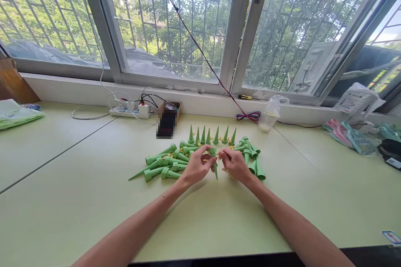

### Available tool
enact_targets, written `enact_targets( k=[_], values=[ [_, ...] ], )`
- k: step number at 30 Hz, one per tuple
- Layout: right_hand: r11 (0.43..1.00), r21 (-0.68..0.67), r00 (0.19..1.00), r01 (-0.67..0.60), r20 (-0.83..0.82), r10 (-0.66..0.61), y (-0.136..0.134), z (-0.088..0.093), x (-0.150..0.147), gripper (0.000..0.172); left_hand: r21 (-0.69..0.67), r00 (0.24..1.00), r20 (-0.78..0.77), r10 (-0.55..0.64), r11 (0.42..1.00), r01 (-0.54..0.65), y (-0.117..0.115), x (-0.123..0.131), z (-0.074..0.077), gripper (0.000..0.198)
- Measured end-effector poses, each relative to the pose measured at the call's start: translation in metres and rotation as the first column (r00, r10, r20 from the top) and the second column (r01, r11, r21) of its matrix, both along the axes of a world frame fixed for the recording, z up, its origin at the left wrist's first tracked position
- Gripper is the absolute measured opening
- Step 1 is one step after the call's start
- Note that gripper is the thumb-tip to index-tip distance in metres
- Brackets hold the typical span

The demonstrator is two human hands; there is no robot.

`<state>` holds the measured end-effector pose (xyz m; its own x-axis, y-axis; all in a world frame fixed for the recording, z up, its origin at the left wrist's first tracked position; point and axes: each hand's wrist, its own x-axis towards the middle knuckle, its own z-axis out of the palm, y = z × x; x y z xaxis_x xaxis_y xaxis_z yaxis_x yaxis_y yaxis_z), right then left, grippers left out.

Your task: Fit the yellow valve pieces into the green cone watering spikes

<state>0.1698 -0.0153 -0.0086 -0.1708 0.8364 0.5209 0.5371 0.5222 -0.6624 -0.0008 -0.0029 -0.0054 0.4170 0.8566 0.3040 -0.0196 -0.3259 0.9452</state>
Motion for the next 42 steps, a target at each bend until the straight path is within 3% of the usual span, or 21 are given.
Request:
enact_targets(
  k=[15,19,31,42],
  values=[
    [0.998,0.043,0.997,0.041,0.065,-0.043,0.002,-0.002,-0.002,0.047,-0.006,1.000,0.008,-0.004,1.000,0.004,-0.005,0.001,0.007,0.031],
    [1.000,0.000,0.999,0.028,0.028,-0.028,0.001,-0.003,-0.003,0.049,-0.005,1.000,0.006,-0.007,1.000,0.007,-0.004,0.002,0.006,0.030],
    [0.998,-0.031,0.998,-0.056,-0.023,0.055,-0.004,0.004,-0.005,0.037,-0.142,0.996,0.076,0.045,0.989,-0.034,0.000,0.001,0.011,0.038],
    [1.000,0.011,0.997,-0.025,0.067,0.024,0.000,-0.004,-0.003,0.045,0.043,0.995,-0.086,0.059,0.998,-0.055,-0.002,-0.001,0.002,0.027]
  ],
)
